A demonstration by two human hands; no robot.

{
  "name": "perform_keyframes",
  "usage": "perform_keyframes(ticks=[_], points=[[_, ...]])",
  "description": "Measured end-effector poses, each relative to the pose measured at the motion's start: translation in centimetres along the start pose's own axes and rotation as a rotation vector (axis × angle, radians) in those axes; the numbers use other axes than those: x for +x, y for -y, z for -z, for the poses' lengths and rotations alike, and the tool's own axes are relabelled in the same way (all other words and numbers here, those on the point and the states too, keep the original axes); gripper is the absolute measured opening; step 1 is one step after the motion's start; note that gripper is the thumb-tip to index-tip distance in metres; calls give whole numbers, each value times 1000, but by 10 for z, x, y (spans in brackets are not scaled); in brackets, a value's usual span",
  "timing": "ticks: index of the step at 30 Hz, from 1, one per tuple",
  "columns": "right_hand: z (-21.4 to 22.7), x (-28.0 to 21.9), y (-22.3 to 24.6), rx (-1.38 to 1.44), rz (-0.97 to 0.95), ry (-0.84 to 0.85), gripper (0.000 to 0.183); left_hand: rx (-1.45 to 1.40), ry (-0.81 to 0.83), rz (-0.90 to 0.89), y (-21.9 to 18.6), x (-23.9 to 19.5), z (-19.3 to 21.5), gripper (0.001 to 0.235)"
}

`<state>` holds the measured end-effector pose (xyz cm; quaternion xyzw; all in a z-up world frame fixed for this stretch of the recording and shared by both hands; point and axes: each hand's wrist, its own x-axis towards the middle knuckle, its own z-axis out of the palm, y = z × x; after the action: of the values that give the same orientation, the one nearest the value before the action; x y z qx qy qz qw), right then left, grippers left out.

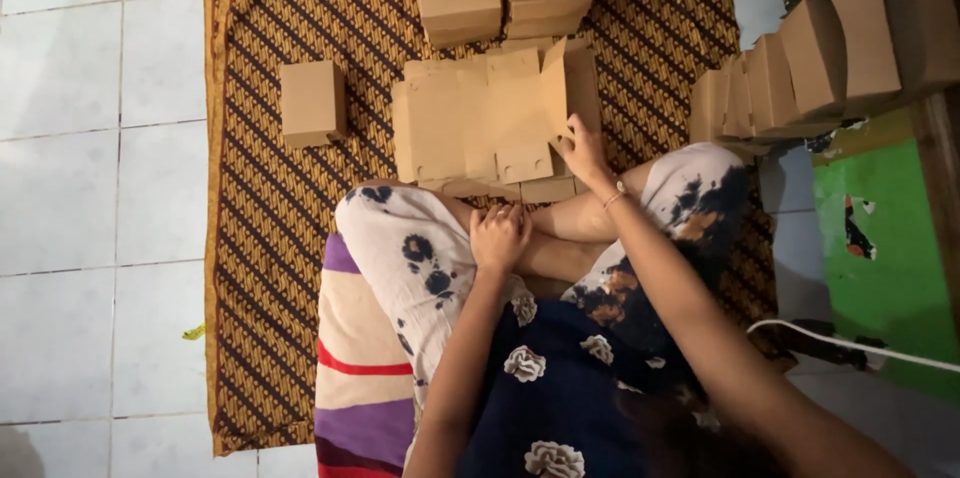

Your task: Folding flat cardboard templates into small rectangular boxes while sitting on the floor.

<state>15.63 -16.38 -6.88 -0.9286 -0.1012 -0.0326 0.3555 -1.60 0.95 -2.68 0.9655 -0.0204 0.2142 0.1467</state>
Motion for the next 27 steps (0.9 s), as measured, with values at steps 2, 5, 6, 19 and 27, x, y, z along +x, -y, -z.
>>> perform_keyframes(ticks=[2, 5, 6, 19, 27], points=[[13, -3, 23, 53, 47, -2, 20, -10, -6, -6, -4, 4, 12, 17], [29, -5, 53, 124, 160, 57, 17, -19, -15, -9, -4, 6, 16, 16], [33, -7, 62, 142, 222, 117, 17, -20, -17, -10, -4, 5, 15, 16], [89, 18, 200, 206, 485, 116, 14, -488, -238, 361, 23, 58, 109, 22], [150, 11, 272, 141, 745, -8, 19, -675, -483, 250, 69, 142, 208, 31]])
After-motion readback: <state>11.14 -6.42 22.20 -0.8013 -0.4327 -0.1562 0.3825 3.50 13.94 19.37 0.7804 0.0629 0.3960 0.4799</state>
